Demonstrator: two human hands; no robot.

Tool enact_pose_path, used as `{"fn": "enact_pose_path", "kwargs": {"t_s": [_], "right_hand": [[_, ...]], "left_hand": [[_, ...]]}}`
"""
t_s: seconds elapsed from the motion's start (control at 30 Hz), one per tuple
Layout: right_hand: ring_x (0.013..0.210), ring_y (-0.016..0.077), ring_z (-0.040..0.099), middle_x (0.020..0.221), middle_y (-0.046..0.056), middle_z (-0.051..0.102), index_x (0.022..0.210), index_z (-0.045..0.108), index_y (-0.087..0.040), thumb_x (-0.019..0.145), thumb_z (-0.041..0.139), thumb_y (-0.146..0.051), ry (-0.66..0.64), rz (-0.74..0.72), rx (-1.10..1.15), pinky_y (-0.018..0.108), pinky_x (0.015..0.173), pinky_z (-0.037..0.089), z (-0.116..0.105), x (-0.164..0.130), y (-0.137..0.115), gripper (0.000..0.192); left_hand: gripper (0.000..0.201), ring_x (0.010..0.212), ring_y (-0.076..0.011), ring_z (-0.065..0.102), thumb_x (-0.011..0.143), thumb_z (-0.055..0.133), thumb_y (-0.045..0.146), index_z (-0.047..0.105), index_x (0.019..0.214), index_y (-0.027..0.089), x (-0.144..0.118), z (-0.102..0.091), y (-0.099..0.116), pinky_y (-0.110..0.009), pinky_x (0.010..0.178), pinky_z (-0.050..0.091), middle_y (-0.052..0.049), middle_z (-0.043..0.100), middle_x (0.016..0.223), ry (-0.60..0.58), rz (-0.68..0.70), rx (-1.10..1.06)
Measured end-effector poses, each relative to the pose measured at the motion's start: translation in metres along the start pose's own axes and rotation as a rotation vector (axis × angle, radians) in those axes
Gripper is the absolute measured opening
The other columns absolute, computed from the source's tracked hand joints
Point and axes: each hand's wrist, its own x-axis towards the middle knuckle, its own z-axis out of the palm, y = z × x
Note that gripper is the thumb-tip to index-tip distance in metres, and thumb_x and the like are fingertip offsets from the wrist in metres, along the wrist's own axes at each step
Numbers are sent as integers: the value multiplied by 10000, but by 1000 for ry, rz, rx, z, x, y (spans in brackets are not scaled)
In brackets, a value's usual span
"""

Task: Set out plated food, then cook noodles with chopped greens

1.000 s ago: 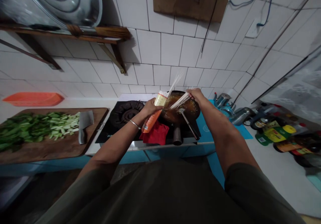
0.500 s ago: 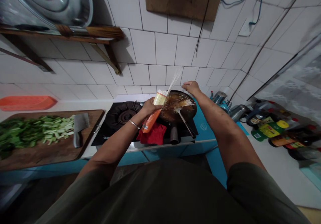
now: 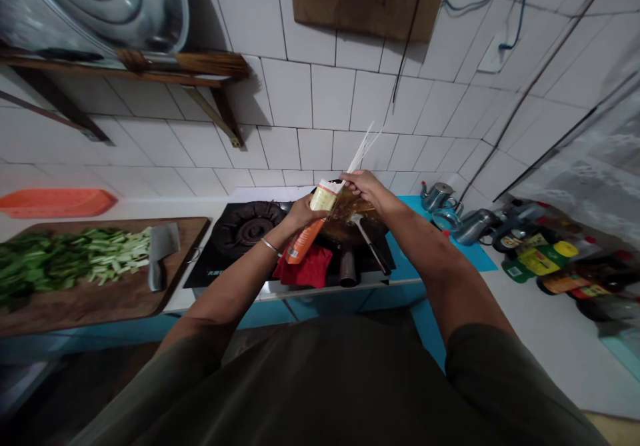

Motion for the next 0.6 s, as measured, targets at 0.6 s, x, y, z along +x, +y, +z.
{"fn": "enact_pose_path", "kwargs": {"t_s": [0.6], "right_hand": [[358, 7, 296, 470, -75, 425, 731, 522, -141, 938, 535, -139, 344, -54, 149, 101, 316, 184, -92, 19, -58, 207]], "left_hand": [[413, 733, -181, 592, 572, 808, 387, 634, 868, 157, -12, -38, -10, -277, 676, 462, -23, 664, 803, 152, -116, 152]]}}
